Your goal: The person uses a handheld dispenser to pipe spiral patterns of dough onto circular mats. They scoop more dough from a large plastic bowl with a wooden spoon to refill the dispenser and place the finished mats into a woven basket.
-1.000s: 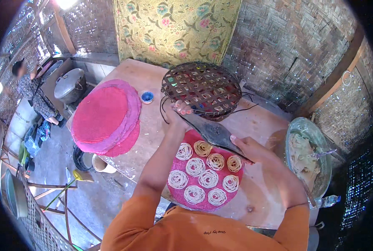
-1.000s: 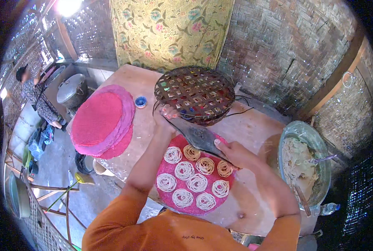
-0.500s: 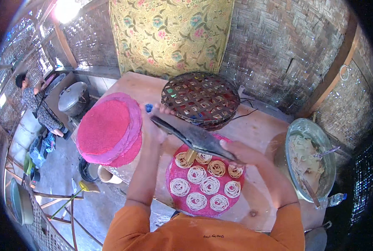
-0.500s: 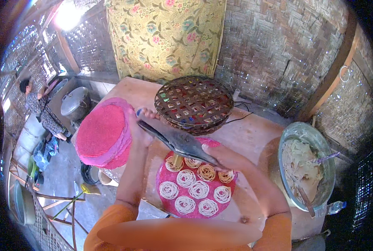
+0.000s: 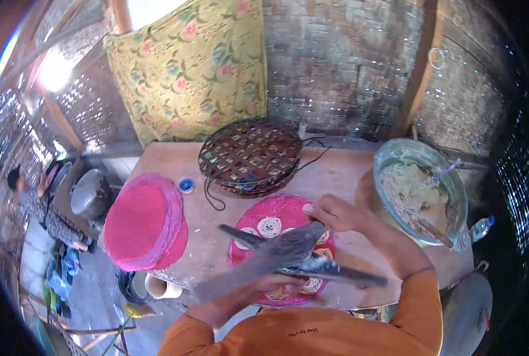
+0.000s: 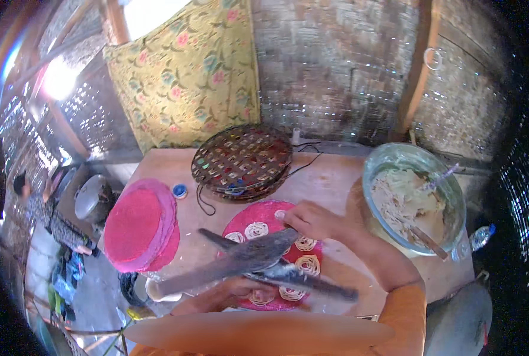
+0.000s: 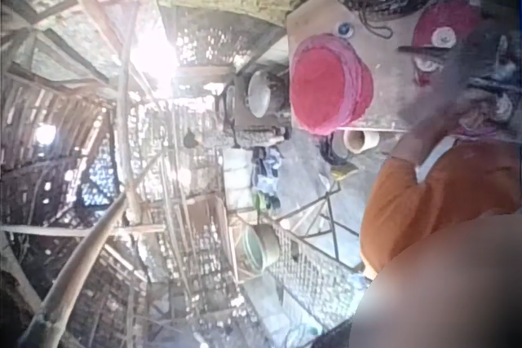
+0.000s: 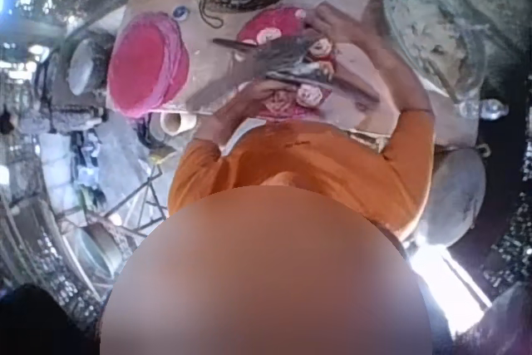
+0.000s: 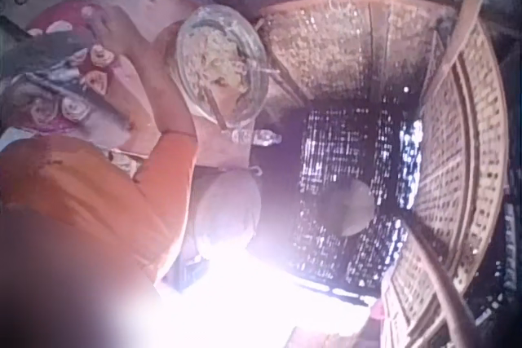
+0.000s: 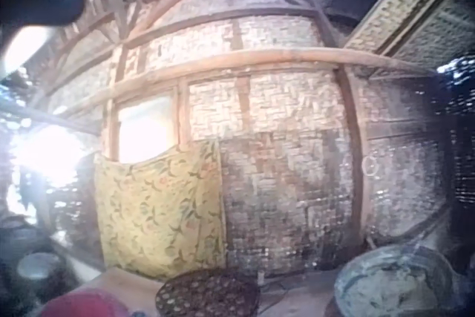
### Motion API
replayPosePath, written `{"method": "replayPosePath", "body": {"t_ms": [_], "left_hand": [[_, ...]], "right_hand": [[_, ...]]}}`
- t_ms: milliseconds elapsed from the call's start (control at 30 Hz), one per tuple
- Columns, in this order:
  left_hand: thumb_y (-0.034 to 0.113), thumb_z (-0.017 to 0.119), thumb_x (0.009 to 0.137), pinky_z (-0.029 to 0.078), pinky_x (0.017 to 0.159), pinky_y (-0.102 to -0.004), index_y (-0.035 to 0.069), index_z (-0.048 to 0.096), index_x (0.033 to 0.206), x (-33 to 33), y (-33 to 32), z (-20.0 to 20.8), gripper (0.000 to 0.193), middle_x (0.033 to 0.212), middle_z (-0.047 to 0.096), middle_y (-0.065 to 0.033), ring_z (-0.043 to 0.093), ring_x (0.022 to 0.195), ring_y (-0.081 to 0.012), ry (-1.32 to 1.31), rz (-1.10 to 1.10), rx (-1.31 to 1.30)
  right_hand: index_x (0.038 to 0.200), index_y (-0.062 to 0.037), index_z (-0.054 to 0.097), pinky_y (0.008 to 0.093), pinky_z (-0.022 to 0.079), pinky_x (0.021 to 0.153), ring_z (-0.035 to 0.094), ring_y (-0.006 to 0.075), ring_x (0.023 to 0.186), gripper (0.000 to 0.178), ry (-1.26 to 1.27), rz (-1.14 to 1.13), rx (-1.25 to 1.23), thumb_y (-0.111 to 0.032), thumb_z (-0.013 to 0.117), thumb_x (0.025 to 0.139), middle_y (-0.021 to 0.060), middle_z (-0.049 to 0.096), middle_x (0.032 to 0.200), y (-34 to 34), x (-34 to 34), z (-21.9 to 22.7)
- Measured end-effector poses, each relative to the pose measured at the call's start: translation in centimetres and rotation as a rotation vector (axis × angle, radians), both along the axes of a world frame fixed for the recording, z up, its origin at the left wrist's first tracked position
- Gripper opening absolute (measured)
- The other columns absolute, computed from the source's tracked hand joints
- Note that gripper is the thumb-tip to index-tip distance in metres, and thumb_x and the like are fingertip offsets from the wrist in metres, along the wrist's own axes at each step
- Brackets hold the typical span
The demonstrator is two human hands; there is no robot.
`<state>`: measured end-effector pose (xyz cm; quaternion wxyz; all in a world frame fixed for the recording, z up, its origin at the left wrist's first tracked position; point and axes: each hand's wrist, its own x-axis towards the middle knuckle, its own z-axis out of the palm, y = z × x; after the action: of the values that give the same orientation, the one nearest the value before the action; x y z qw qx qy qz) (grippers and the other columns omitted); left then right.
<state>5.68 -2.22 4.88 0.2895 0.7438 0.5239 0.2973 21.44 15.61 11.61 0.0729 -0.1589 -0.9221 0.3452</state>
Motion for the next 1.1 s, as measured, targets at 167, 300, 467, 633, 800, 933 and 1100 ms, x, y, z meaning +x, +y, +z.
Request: {"method": "replayPosePath", "body": {"t_ms": [167, 300, 467, 633, 800, 933, 1100], "left_hand": [[0.022, 0.065, 0.081, 0.042, 0.092, -0.0368, 0.009, 0.055, 0.118, 0.8, 3.7, 2.9, 0.041, 0.113, 0.06, -0.0117, 0.055, 0.108, -0.0215, -0.04, -0.253, -0.073], [0.025, 0.065, 0.081, 0.042, 0.092, -0.0368, 0.01, 0.055, 0.119, 0.0, 5.1, 5.0, 0.042, 0.112, 0.06, -0.0121, 0.055, 0.108, -0.0212, -0.084, -0.438, -0.281], [0.029, 0.065, 0.081, 0.041, 0.093, -0.0367, 0.012, 0.054, 0.12, -0.5, 5.5, 7.5, 0.043, 0.111, 0.061, -0.0126, 0.055, 0.109, -0.0208, -0.025, -0.573, -0.41], [0.036, 0.064, 0.08, 0.048, 0.076, -0.0378, 0.012, 0.061, 0.104, 0.7, 3.0, 11.2, 0.034, 0.088, 0.065, -0.0106, 0.063, 0.086, -0.0253, 0.429, -0.111, 0.231], [0.02, 0.068, 0.077, 0.05, 0.068, -0.0368, 0.002, 0.057, 0.102, -1.0, 0.8, 13.0, 0.032, 0.082, 0.063, -0.015, 0.064, 0.077, -0.0237, 0.567, 0.105, 0.063], [0.016, 0.064, 0.084, 0.049, 0.076, -0.0321, 0.002, 0.054, 0.11, -5.7, 3.0, 5.0, 0.031, 0.101, 0.061, -0.0087, 0.06, 0.088, -0.0147, -0.57, 0.151, 0.146], [0.017, 0.051, 0.092, 0.046, 0.088, -0.036, 0.003, 0.051, 0.117, 1.2, 4.7, 11.2, 0.029, 0.111, 0.057, -0.0102, 0.057, 0.1, -0.0205, -1.18, 0.135, 0.528]], "right_hand": [[0.114, -0.0022, 0.05, 0.0383, 0.045, 0.073, 0.058, 0.0313, 0.075, 0.045, 0.617, 0.132, 0.014, -0.042, 0.043, 0.094, 0.0155, 0.056, 0.086, -2.8, -0.7, 1.7], [0.129, -0.005, 0.038, 0.0404, 0.047, 0.066, 0.056, 0.0357, 0.069, 0.055, 0.664, 0.556, 0.329, -0.031, 0.059, 0.085, 0.0166, 0.055, 0.096, -9.7, -1.1, 11.2], [0.121, -0.0086, 0.039, 0.0343, 0.047, 0.05, 0.06, 0.0269, 0.06, 0.042, 0.469, 0.134, 0.312, -0.009, 0.058, 0.084, 0.0164, 0.058, 0.088, -11.5, 0.8, 11.5], [0.111, -0.0128, 0.035, 0.0305, 0.044, 0.046, 0.05, 0.0135, 0.05, 0.024, 0.685, -0.381, 0.003, -0.008, 0.048, 0.092, 0.0073, 0.051, 0.072, -7.4, 2.2, 11.5], [0.109, -0.0133, 0.037, 0.0246, 0.039, 0.037, 0.044, 0.0084, 0.046, 0.018, 0.848, -0.606, -0.154, -0.02, 0.047, 0.095, 0.0032, 0.046, 0.074, -5.2, 6.6, 10.3], [0.101, -0.0104, 0.041, 0.0247, 0.042, 0.039, 0.046, 0.01, 0.048, 0.014, 1.495, -0.65, -0.246, -0.025, 0.04, 0.098, 0.0002, 0.04, 0.063, -2.5, 13.0, 10.2], [0.102, -0.0123, 0.04, 0.0384, 0.05, 0.073, 0.06, 0.0209, 0.07, 0.014, 1.782, -0.712, -0.625, -0.025, 0.042, 0.098, 0.0081, 0.056, 0.079, -1.9, 7.2, 3.9]]}}
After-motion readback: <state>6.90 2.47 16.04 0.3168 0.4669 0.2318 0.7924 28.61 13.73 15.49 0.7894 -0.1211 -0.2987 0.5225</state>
